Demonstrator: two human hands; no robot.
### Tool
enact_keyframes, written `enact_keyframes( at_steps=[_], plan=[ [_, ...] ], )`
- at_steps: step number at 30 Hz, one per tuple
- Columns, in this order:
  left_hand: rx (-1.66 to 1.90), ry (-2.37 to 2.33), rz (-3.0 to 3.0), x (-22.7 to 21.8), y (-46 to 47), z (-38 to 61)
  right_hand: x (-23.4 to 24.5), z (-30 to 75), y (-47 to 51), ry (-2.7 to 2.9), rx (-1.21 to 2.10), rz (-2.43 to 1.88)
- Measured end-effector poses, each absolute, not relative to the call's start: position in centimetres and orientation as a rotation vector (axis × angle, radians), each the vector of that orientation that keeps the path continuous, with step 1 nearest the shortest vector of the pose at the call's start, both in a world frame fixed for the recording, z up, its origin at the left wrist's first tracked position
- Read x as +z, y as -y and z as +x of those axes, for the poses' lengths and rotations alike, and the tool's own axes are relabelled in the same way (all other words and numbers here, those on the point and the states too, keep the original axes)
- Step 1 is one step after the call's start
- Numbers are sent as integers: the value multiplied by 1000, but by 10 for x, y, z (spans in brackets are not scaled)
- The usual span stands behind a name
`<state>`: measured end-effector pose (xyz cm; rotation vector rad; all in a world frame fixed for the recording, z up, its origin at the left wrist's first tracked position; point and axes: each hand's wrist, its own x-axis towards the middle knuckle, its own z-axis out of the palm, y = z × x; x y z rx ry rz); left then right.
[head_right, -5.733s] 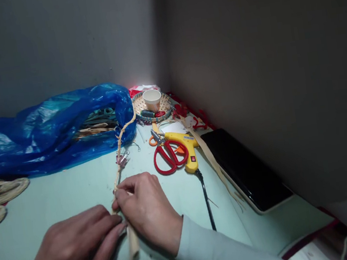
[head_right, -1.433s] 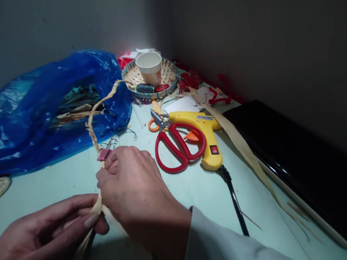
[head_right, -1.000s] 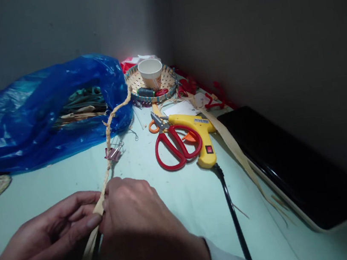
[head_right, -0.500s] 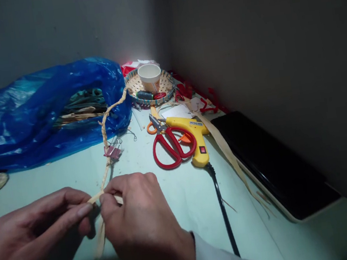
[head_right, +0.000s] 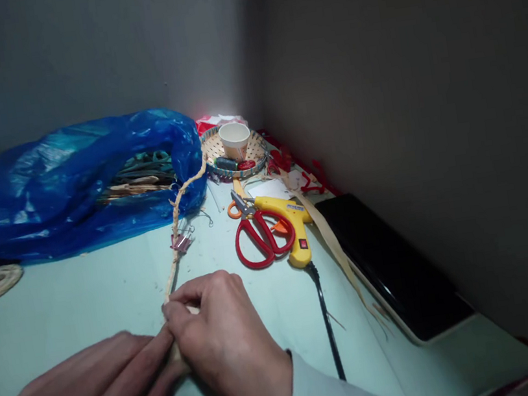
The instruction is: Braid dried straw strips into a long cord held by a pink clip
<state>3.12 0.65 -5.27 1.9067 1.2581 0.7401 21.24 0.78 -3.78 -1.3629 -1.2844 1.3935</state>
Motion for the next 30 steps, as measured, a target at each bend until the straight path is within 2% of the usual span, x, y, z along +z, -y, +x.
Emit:
enact_keyframes(
  at_steps=[3, 7, 11, 25, 30],
  plan=[
    [840, -1282, 2026, -33, -18, 44, -34, 213, -8, 1250, 1424, -1333],
    [570, -1171, 1507, -22, -38, 53, -26, 215, -8, 1252, 1465, -1275],
    [503, -1068, 1183, -31, -42, 55, -24, 217, -8, 1339, 1382, -1390],
    [545, -1140, 1299, -42, -39, 52, -24, 216, 10, 1936, 693, -1712],
    [592, -1147, 1360, -45, -40, 52, -42, 213, 18, 2199, 24, -1303]
  ],
)
